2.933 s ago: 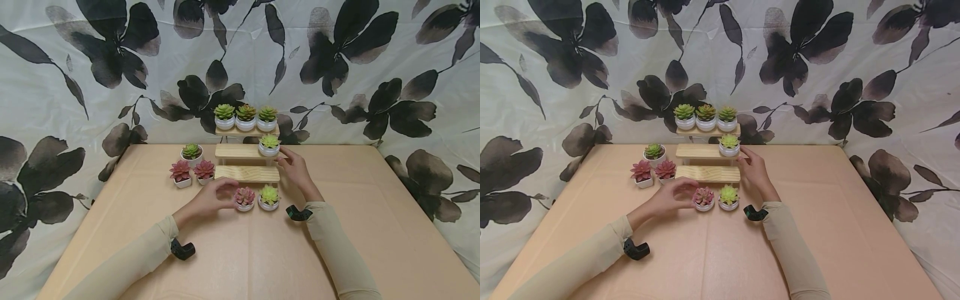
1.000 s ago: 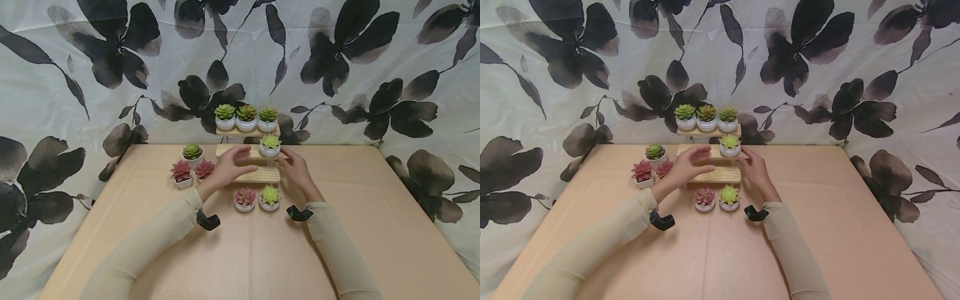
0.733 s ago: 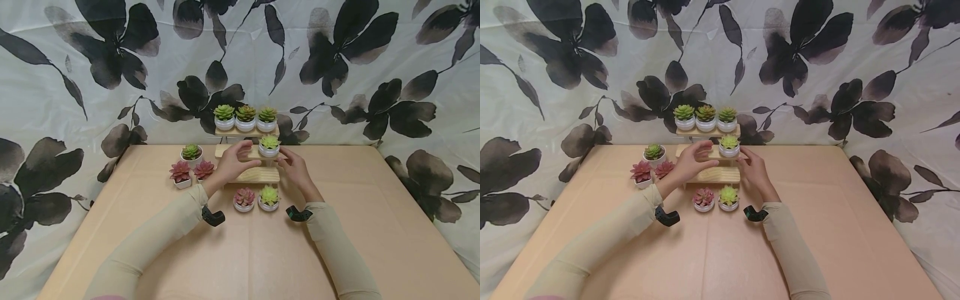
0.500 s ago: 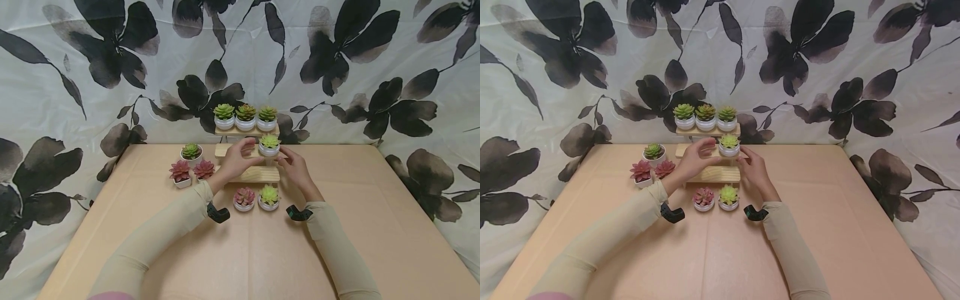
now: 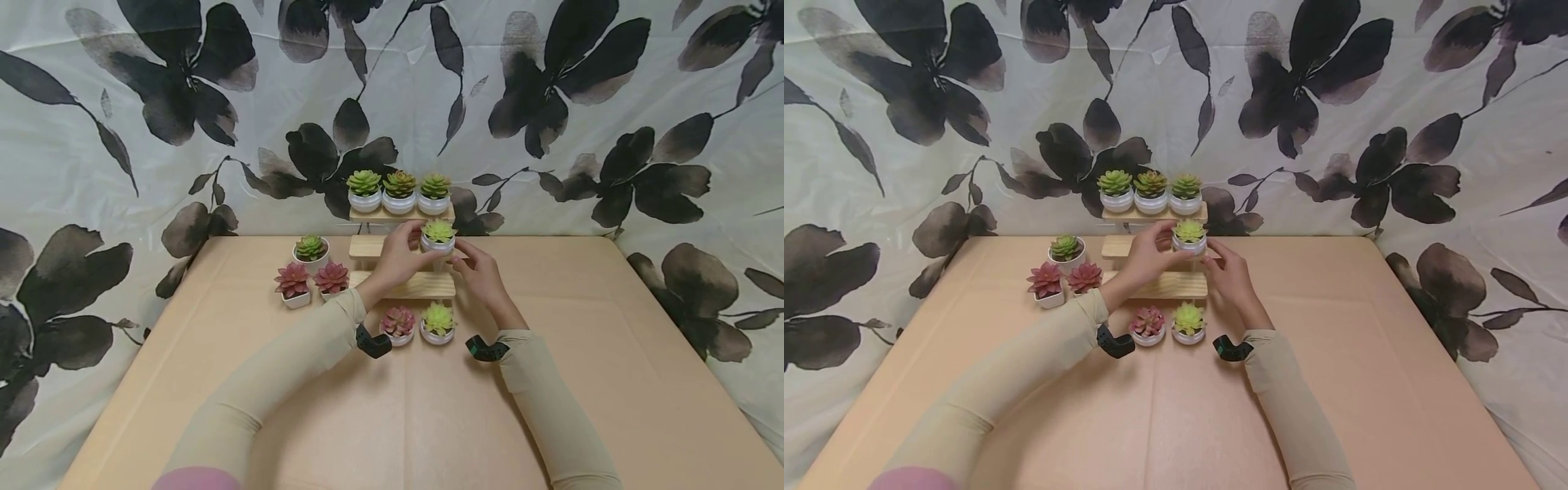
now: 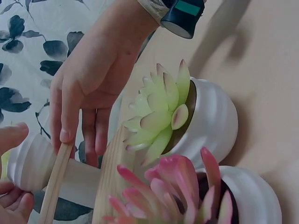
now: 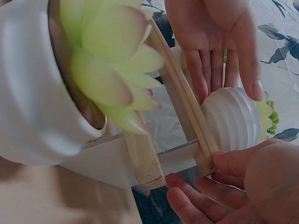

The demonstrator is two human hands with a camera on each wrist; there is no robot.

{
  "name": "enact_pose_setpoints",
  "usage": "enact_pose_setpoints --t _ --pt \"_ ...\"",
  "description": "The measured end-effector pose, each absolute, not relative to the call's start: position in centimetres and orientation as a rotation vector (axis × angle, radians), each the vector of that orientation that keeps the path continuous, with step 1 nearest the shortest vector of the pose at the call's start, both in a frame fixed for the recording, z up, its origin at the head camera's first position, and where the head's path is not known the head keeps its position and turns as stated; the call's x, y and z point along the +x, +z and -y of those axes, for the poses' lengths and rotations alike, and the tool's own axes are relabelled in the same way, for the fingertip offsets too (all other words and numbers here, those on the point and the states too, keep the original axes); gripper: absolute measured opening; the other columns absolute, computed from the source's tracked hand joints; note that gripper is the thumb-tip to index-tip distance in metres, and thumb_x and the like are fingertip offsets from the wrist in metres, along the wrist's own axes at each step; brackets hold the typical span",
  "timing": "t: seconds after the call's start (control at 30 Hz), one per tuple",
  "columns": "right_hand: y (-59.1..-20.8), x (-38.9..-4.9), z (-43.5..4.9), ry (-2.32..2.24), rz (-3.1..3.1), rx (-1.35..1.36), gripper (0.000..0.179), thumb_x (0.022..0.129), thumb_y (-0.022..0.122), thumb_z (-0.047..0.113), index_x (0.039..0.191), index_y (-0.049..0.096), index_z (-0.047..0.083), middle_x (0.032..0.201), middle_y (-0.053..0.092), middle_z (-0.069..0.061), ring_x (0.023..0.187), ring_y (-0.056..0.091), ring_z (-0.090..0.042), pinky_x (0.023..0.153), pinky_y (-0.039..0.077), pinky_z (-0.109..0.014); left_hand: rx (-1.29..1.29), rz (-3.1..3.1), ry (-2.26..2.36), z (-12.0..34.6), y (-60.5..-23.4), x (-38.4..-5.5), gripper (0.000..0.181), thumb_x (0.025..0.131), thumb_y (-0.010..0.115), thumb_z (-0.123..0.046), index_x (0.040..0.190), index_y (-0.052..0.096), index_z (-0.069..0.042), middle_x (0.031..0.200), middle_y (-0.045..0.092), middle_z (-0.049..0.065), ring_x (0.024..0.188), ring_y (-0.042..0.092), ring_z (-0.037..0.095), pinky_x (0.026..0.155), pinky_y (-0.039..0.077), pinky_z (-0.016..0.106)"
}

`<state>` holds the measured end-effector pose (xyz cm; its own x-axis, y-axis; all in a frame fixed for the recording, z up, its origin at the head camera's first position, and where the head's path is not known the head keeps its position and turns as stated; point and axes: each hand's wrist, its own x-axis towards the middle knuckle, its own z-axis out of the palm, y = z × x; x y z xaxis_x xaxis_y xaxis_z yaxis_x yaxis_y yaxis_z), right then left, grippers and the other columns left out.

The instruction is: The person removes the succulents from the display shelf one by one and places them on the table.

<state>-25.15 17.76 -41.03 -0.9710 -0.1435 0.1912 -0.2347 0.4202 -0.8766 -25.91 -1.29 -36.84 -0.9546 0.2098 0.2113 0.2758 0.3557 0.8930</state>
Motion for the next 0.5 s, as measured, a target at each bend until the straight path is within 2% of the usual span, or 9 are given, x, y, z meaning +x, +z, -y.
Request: enact_pose_setpoints --t 0.27,0.5 --pt "-41.0 -25.0 -17.7 1.597 2.577 0.349 0.047 0.1 0.052 0.019 0.146 0.043 0.015 0.148 0.047 -0.01 0.116 0.062 -0.033 0.099 0.054 -0.043 -0.443 2.563 -1.643 0.7 -36.8 -26.1 0.069 0.082 0.078 -0.029 0.139 0.046 -0.01 0.136 0.051 0.008 0.126 0.053 0.02 0.105 0.049 0.028" --pt "-41.0 -25.1 -17.8 1.603 2.575 0.348 0.047 0.1 0.052 0.019 0.146 0.043 0.015 0.148 0.047 -0.009 0.117 0.062 -0.032 0.1 0.054 -0.042 -0.41 2.559 -1.543 0.1 -36.8 -26.2 0.069 0.079 0.08 -0.033 0.135 0.049 -0.009 0.125 0.056 0.007 0.114 0.055 0.019 0.098 0.052 0.034"
